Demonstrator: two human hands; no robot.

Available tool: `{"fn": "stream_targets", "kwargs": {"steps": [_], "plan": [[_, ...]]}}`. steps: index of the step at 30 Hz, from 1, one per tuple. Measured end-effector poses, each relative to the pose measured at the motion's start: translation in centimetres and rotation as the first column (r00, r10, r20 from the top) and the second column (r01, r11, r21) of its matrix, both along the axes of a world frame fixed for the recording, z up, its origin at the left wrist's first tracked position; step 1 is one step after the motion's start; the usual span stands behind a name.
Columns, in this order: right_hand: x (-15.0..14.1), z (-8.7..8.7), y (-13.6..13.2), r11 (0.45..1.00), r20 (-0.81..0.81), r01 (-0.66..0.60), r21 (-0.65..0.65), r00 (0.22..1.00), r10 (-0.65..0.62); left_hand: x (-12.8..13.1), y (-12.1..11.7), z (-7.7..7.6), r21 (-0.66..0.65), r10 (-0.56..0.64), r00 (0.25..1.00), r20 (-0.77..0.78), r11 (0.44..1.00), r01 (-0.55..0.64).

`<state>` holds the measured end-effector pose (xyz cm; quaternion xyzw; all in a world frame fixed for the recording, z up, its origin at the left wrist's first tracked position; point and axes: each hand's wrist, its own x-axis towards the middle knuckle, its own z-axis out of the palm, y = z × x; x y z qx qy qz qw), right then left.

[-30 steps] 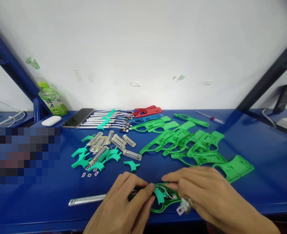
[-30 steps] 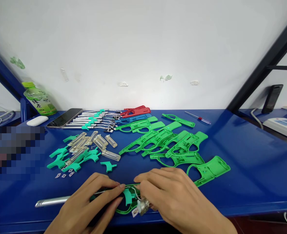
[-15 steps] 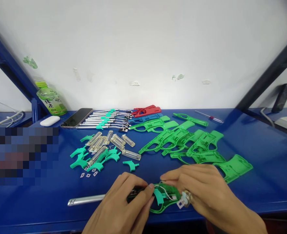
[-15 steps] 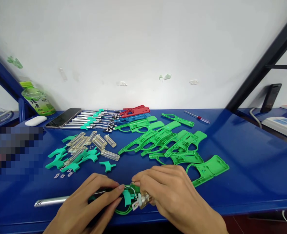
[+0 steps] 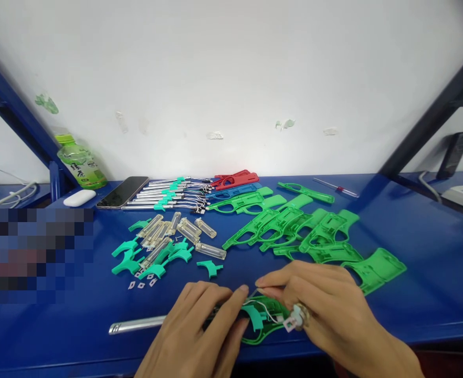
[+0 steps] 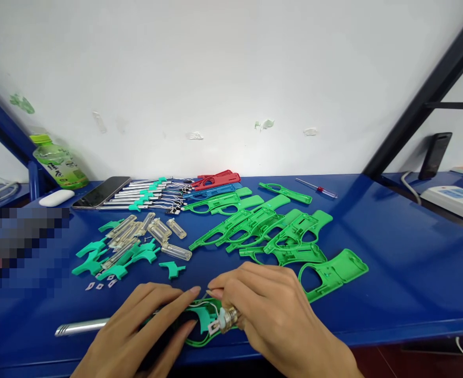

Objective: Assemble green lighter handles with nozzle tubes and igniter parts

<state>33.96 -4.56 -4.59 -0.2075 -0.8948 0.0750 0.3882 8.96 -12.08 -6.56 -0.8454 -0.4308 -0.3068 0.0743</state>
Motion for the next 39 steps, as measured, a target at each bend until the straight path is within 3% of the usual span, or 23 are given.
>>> {"fn": "stream_targets", "kwargs": {"steps": [4,12,17,19,30,39], "plan": [[-0.1,0.1,0.0,0.999,-0.026,-0.027,-0.026,0.999,0.027,1.0,0.7,0.6,0.056,0.034,0.999,-0.029,0.998,-0.032],[0.2,0.0,-0.1,0.996,-0.034,0.004,-0.092,0.999,-0.007,2.6,2.6,0.8,0.067,-0.026,0.988,0.153,0.998,0.016],[0.8,0.9,-0.5,0.978,0.015,0.206,-0.042,0.978,-0.206,2.4,2.3,1.1,0.022,-0.023,0.981,0.194,1.000,0.019],[1.1,1.1,-0.6,0.971,0.055,0.234,-0.039,0.971,-0.232,2.5,2.3,1.3,0.013,-0.018,0.977,0.211,1.000,0.015],[0.5,0.5,-1.0,0.977,0.214,0.206,-0.055,0.958,-0.190,2.7,2.7,1.2,0.009,-0.056,0.980,0.190,0.998,0.055],[0.5,0.5,-1.0,0.982,0.208,0.181,-0.058,0.964,-0.166,2.8,2.6,1.1,0.014,-0.075,0.981,0.181,0.997,0.073]]}}
